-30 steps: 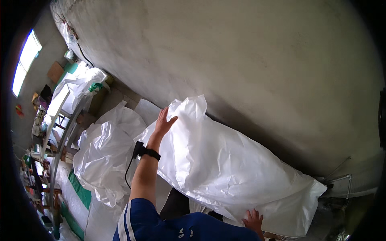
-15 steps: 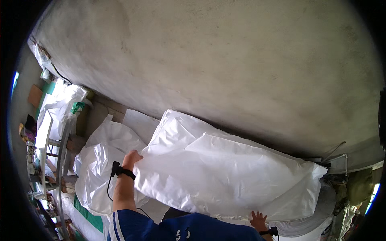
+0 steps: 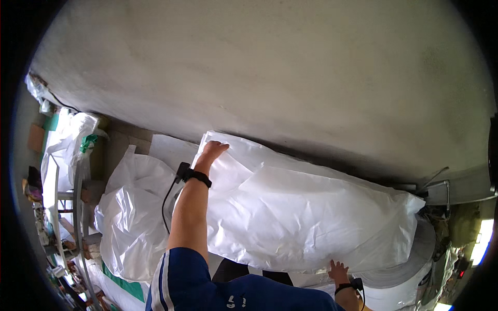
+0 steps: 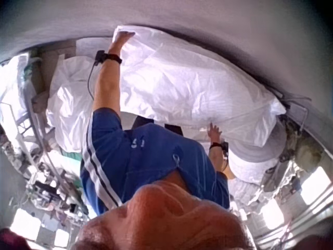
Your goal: Folding large white plastic sheets or liners for industrial use
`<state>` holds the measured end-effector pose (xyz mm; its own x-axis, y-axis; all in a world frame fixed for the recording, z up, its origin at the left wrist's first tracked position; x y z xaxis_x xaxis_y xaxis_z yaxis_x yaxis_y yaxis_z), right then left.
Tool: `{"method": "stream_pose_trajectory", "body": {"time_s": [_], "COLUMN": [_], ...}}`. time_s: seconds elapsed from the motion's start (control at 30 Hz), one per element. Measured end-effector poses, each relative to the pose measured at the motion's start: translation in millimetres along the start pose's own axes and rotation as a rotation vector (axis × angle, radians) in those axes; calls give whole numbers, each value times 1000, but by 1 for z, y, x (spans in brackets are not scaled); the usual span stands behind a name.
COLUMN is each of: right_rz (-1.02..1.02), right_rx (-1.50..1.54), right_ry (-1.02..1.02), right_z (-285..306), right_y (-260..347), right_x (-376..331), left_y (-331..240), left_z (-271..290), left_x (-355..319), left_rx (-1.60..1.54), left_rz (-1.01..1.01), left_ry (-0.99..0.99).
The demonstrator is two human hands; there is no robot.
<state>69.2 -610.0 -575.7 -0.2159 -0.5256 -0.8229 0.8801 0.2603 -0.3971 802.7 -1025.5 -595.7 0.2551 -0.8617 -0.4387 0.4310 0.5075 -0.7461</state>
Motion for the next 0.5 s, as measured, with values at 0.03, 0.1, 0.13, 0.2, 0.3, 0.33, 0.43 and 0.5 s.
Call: {"method": "stream_pose_trajectory", "body": {"time_s": [0.03,0.1,0.13,0.2,0.3,0.33,0.43,0.5], "right_rz": [39,-36,-41,-24,-15,-67,-80,45], "right_rx": [1,10,6,4,63,113,213,276], "right_ry": [1,61,72,73,3,14,-75,-446], "right_z": [12,-4,-8,-10,10,9,46,125], "right_y": [17,-10,-19,-21,2,-7,-10,15], "right_x": [8,-3,-4,-5,12,11,12,9], "left_y": [15,1,1,-21,-13,-25,-53,-49], "left_z": [32,45,72,113,169,155,132,187], "left_x": [1,-13,-25,-35,-28,-27,-37,-59], "left_rx": [-112,-932,-1147,-1328,-974,-987,-933,-124], "left_rz": [-37,-45,-45,-83,-96,-91,-15,-234], "left_ry": [-69,-320,-462,-314,-432,-418,-308,-708]}}
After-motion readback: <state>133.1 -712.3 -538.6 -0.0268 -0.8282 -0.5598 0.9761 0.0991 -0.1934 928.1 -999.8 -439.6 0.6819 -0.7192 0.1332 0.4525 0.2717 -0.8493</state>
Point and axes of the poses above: each hand's wrist, its own x-axis towards the middle knuckle, its own z-axis out of the back of the hand, y = z × x, the point moved 9 cm from there along x, towards the middle knuckle, and after that the axes turned 14 degrees about -x, right-handed, at the moved point
